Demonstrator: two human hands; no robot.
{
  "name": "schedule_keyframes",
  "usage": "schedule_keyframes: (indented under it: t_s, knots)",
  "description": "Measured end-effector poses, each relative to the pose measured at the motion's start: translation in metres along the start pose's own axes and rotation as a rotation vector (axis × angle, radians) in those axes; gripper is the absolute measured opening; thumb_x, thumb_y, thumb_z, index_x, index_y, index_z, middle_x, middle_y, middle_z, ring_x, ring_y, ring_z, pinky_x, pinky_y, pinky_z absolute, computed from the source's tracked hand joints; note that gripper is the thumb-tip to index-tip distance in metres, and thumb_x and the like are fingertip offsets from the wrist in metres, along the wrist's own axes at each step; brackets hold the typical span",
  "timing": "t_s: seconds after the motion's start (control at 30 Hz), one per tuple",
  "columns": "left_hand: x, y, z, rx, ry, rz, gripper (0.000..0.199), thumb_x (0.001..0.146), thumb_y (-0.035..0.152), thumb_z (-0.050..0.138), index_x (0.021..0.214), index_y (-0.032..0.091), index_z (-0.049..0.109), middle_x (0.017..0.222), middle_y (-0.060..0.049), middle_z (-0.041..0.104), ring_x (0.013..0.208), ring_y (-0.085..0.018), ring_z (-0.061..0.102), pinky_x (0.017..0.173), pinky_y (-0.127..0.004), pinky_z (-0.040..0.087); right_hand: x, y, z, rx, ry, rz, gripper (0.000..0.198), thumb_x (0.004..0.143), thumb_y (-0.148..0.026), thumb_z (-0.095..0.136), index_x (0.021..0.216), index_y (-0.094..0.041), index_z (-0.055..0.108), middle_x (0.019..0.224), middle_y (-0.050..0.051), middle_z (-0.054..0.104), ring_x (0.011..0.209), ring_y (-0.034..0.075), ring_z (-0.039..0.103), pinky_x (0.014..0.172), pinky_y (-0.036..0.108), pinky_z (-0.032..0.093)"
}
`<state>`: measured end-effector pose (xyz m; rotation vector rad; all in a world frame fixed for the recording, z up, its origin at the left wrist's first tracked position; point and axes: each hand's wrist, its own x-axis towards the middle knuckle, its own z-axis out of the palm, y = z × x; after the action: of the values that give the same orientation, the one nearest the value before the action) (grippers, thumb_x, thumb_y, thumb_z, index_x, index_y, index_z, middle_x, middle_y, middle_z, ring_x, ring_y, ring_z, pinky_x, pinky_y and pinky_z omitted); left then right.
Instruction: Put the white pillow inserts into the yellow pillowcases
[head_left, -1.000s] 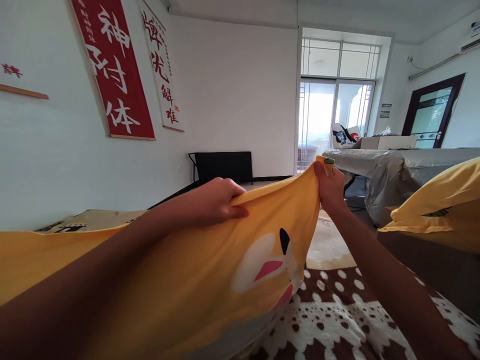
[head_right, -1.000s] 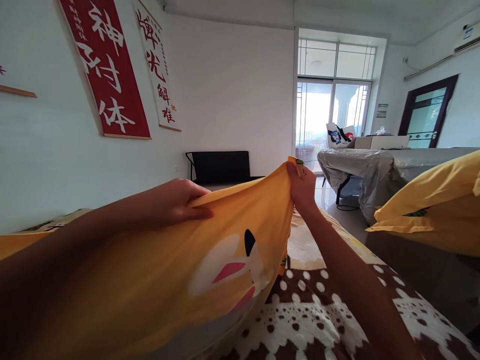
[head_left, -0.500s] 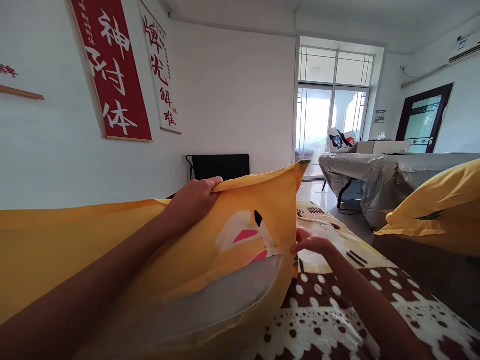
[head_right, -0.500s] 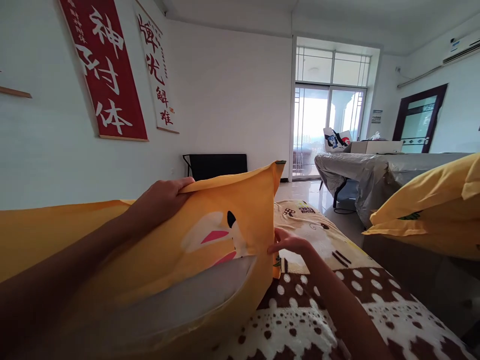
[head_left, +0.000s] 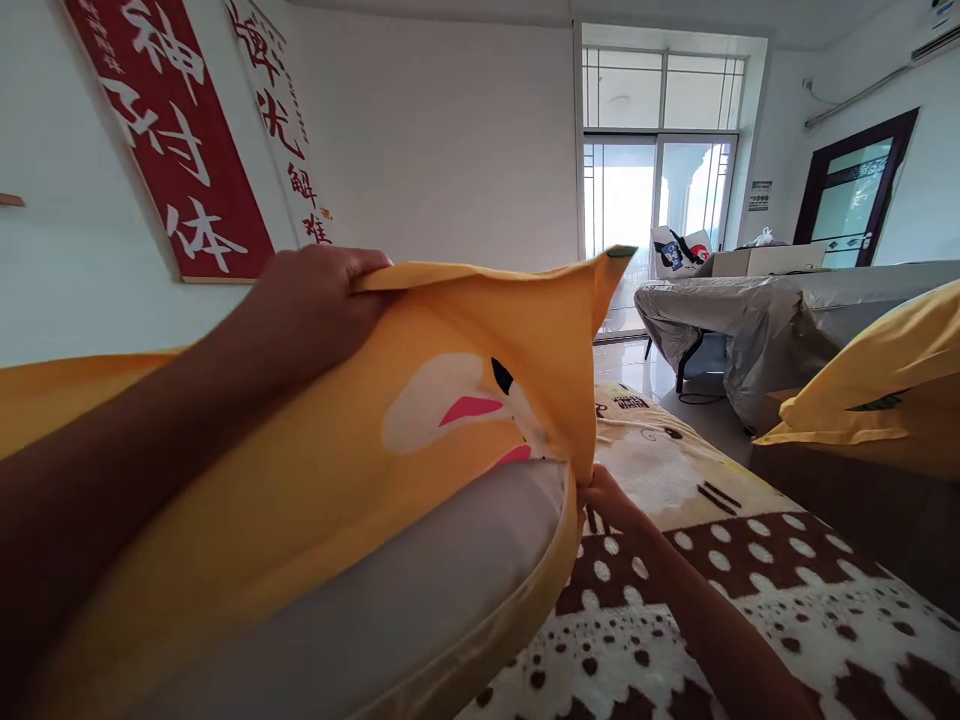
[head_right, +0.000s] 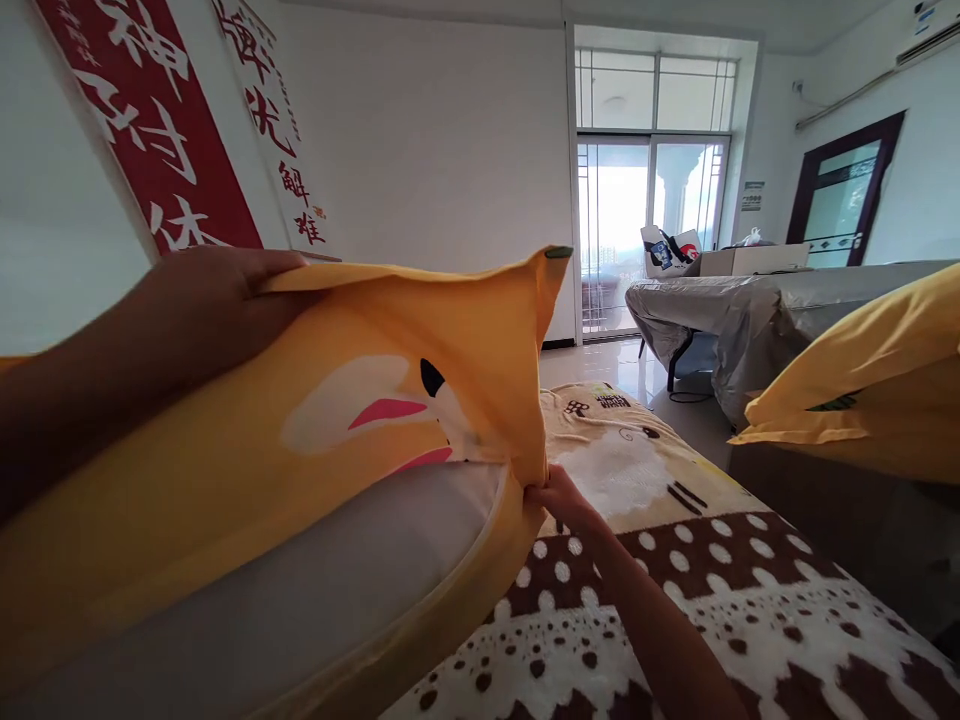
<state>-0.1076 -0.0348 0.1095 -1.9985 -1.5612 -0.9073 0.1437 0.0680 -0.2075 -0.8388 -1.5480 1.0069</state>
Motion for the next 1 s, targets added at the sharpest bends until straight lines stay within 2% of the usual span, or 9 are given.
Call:
schedule_keyframes:
  t_s: [0.17,0.27,0.33,0.47,0.63,0.77,0.83,0.9,1.0]
  knots:
    - [-0.005,-0.009,-0.003,-0.051,-0.11,-0.265,0.042,0.073,0.04,0.051,0.108,0.02,0.064,0.068,0.006,0.06,0.057,-0.011,0.055,0.059,-0.022,0.044,-0.006,0.009,-0.038,-0.031,-0.032,0.084,0.04,0.064,-0.051,0.065,0.08,-0.014,0.064,0.072,0.001,0.062,0.064,0.013,0.053,0.059,0.024,0.045]
    - [-0.01,-0.012,0.0,-0.113,-0.181,-0.28,0.041,0.073,0.035,0.049,0.109,0.022,0.064,0.061,0.006,0.059,0.052,-0.012,0.055,0.049,-0.018,0.039,-0.015,0.019,-0.042,-0.091,-0.19,0.168,0.039,0.05,-0.04,0.076,0.076,-0.014,0.066,0.069,0.001,0.063,0.06,0.014,0.054,0.055,0.025,0.046]
    - [-0.011,-0.013,0.002,-0.096,-0.18,-0.245,0.039,0.072,0.034,0.049,0.105,0.022,0.065,0.056,0.007,0.056,0.05,-0.012,0.053,0.045,-0.016,0.036,-0.016,0.027,-0.039,-0.139,-0.207,0.196,0.035,0.052,-0.038,0.074,0.076,-0.014,0.066,0.069,0.001,0.063,0.059,0.013,0.054,0.055,0.024,0.045]
    - [-0.006,-0.019,0.008,-0.055,-0.154,-0.218,0.035,0.072,0.037,0.049,0.1,0.022,0.066,0.056,0.007,0.054,0.049,-0.011,0.051,0.045,-0.017,0.034,-0.009,0.042,-0.036,-0.277,-0.056,0.205,0.022,0.067,-0.035,0.06,0.074,-0.014,0.062,0.066,0.0,0.06,0.059,0.012,0.05,0.055,0.023,0.041]
    - [0.0,-0.026,0.026,0.015,-0.136,-0.056,0.034,0.074,0.031,0.044,0.097,0.021,0.066,0.063,0.004,0.057,0.059,-0.013,0.05,0.053,-0.02,0.034,0.0,0.041,-0.035,-0.503,0.232,0.172,0.014,0.069,-0.024,0.054,0.058,-0.016,0.052,0.055,-0.001,0.052,0.059,0.013,0.047,0.06,0.025,0.038]
    - [-0.002,-0.018,0.034,-0.026,-0.217,-0.05,0.033,0.075,0.03,0.042,0.099,0.02,0.063,0.07,0.002,0.06,0.065,-0.015,0.051,0.056,-0.022,0.035,-0.004,-0.001,-0.025,-0.593,0.508,0.036,0.016,0.079,-0.024,0.043,0.082,-0.017,0.056,0.085,0.007,0.06,0.077,0.018,0.053,0.076,0.032,0.04]
    - [-0.003,-0.013,0.038,-0.052,-0.267,-0.054,0.03,0.076,0.03,0.042,0.095,0.021,0.063,0.07,0.001,0.061,0.065,-0.016,0.052,0.056,-0.023,0.036,-0.017,-0.035,-0.011,-0.616,0.548,-0.105,0.019,0.084,-0.028,0.039,0.089,-0.018,0.056,0.091,0.009,0.059,0.086,0.02,0.053,0.082,0.034,0.04]
    - [-0.002,-0.011,0.044,-0.068,-0.287,-0.048,0.026,0.075,0.031,0.043,0.088,0.021,0.063,0.066,0.001,0.06,0.063,-0.016,0.054,0.055,-0.024,0.037,-0.036,-0.07,0.01,-0.656,0.376,-0.415,0.017,0.087,-0.028,0.042,0.089,-0.02,0.057,0.09,0.009,0.061,0.089,0.021,0.054,0.085,0.035,0.039]
    - [0.002,-0.015,0.057,-0.095,-0.303,-0.018,0.026,0.075,0.034,0.044,0.084,0.019,0.063,0.063,0.002,0.061,0.059,-0.015,0.055,0.053,-0.024,0.038,-0.063,-0.105,0.042,-0.83,-0.122,-0.661,0.014,0.085,-0.029,0.05,0.094,-0.023,0.06,0.095,0.006,0.064,0.096,0.02,0.054,0.091,0.034,0.036]
